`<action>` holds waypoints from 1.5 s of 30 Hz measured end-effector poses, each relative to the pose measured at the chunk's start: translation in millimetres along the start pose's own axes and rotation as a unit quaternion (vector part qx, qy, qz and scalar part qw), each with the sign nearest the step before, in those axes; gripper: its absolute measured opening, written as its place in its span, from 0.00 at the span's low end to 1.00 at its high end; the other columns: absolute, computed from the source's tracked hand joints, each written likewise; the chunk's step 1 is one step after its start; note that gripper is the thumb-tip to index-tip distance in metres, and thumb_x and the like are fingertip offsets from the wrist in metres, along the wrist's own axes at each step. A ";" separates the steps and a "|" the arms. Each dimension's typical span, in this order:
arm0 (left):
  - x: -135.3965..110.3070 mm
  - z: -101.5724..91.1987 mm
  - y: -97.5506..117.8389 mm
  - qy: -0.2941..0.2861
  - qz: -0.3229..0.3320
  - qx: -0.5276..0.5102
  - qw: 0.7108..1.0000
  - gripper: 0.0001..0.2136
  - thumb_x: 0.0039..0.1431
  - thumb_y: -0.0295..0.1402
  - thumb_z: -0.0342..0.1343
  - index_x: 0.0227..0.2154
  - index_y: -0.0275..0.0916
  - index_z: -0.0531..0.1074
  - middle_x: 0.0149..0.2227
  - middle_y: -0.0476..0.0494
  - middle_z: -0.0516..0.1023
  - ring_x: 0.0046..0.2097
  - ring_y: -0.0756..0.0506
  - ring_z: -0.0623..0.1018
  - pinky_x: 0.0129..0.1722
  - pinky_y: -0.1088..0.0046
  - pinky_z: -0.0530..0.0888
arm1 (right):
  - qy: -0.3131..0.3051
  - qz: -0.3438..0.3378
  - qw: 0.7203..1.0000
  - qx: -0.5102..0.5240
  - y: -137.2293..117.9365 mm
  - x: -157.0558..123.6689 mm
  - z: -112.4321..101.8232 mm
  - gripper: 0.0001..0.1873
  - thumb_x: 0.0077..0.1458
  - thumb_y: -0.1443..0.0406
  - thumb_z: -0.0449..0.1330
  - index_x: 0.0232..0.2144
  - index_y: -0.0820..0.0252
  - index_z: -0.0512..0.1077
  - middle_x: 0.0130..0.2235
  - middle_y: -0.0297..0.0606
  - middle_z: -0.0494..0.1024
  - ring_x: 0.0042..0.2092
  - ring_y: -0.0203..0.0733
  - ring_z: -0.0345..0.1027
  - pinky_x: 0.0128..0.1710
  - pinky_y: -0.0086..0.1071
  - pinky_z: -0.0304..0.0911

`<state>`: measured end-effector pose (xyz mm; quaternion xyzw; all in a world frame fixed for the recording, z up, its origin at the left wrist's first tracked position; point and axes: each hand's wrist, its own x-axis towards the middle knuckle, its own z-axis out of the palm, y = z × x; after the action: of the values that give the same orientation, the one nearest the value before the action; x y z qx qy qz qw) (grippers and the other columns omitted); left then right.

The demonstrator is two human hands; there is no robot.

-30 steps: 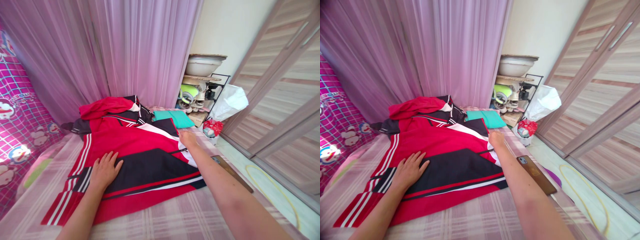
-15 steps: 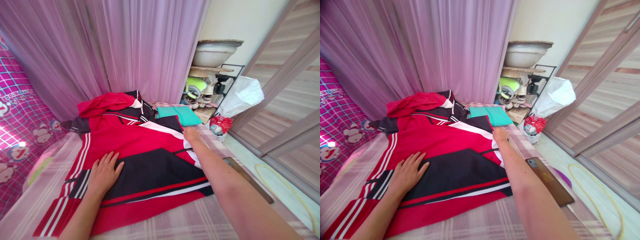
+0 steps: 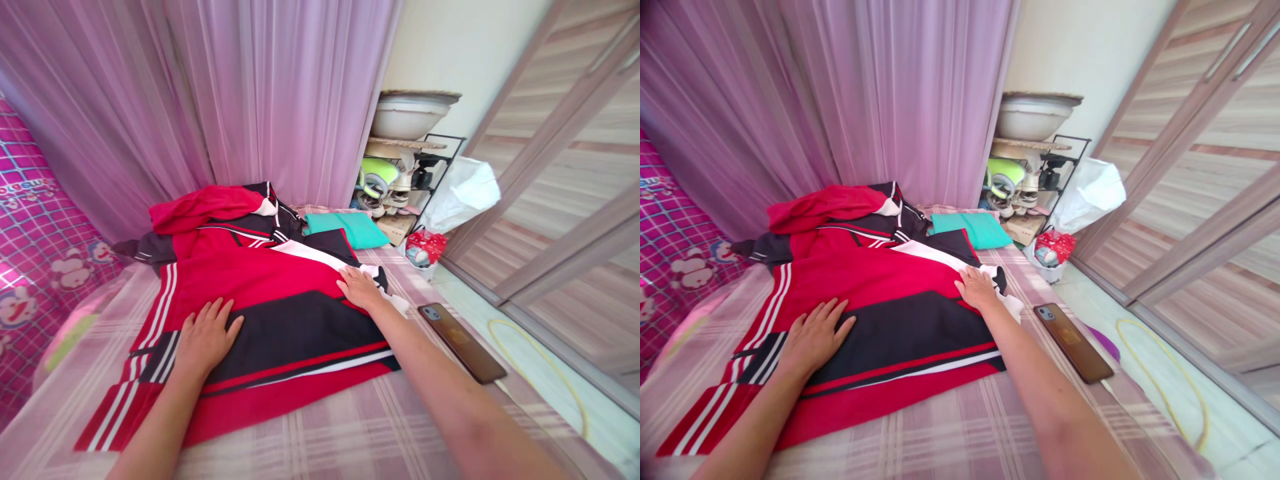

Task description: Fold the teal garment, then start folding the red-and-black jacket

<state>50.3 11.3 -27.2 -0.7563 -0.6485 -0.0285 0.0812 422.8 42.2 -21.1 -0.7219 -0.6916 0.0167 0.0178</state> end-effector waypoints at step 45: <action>-99.6 -11.0 -87.5 -0.040 0.326 -0.094 0.940 0.25 0.67 0.45 0.41 0.61 0.46 0.68 0.62 0.43 0.72 0.63 0.43 0.70 0.68 0.58 0.56 | 0.024 -0.106 0.991 0.072 70.2 -174.1 -13.6 0.23 0.55 0.72 0.52 0.45 0.50 0.81 0.49 0.35 0.82 0.51 0.45 0.75 0.54 0.40 0.68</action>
<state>-50.9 -74.9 -23.6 -0.9311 -0.3631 -0.0311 -0.0120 486.1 -134.8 -11.0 -0.6416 -0.7605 0.0469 0.0881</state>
